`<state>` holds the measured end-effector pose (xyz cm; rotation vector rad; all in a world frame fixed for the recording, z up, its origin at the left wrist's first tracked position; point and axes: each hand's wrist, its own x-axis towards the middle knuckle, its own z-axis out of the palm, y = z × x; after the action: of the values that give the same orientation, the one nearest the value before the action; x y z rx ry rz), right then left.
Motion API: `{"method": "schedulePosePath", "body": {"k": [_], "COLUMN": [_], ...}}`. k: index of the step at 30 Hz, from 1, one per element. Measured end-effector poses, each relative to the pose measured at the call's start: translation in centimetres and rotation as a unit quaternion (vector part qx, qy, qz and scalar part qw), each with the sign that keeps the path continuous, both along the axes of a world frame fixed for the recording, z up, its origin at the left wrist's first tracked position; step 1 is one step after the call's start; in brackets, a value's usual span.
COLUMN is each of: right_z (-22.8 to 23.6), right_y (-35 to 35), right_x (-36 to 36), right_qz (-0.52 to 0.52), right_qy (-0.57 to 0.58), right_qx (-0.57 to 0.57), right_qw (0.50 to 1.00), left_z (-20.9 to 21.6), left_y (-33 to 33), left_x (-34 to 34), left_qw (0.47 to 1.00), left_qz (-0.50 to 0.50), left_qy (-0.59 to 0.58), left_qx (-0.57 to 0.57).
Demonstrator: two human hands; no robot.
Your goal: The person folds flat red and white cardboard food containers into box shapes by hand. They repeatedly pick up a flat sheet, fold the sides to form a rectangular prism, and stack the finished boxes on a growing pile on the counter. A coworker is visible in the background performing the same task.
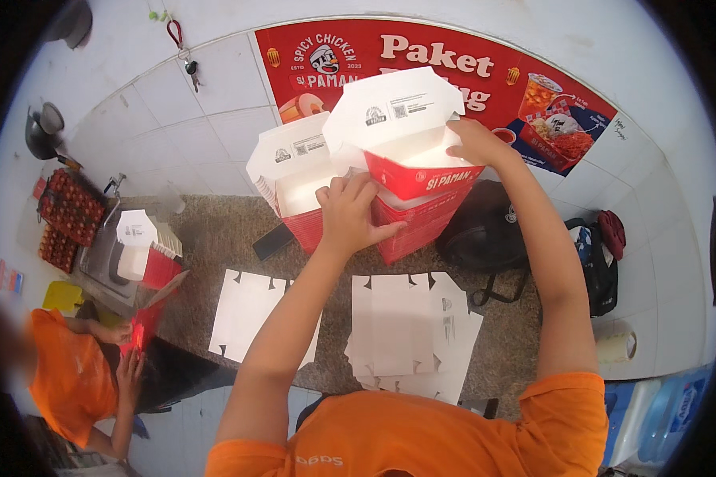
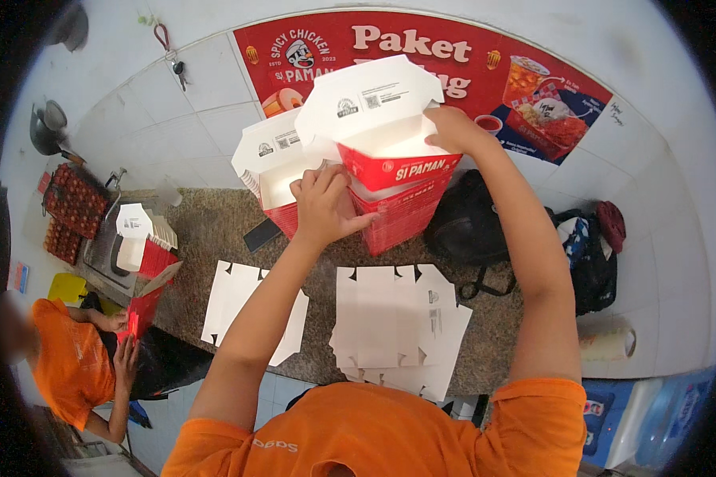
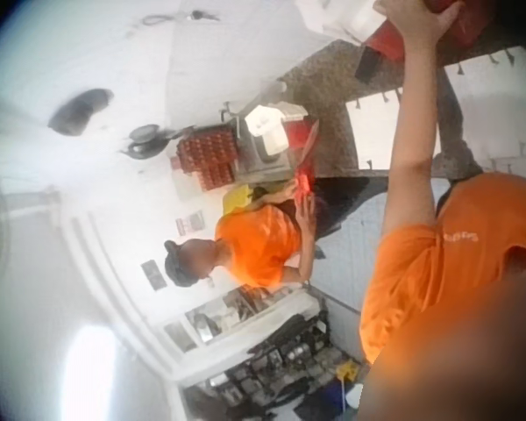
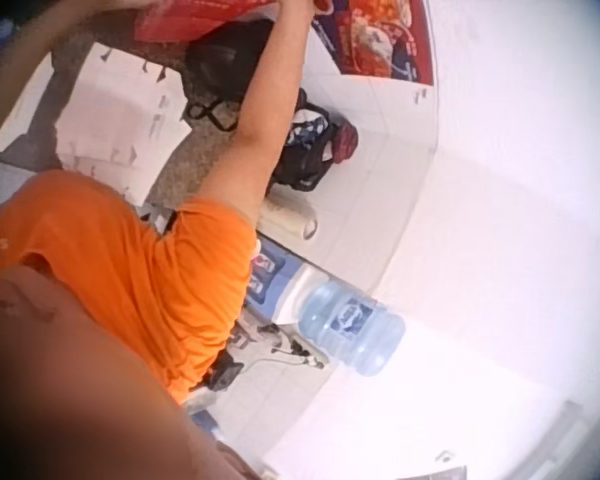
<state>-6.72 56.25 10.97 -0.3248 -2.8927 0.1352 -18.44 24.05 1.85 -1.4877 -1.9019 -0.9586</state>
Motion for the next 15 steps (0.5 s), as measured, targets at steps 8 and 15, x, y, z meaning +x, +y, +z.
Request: {"method": "schedulePosePath", "body": {"k": [8,15], "right_z": [-1.7,-1.5], "right_y": [-0.9,-1.4], "right_x": [-1.3,-2.5], "right_qz": [-0.099,-0.091], "right_qy": [0.045,-0.007], "right_qx": [0.004,0.002], "right_qw": [0.994,0.996], "left_z": [-0.5,-1.7], "left_y": [0.4,0.6], "left_x": [1.0,1.3], "left_qw": [0.997,0.996], "left_qz": [-0.03,-0.068], "left_qy": [0.001,0.03], "left_qx": [0.066,0.05]}}
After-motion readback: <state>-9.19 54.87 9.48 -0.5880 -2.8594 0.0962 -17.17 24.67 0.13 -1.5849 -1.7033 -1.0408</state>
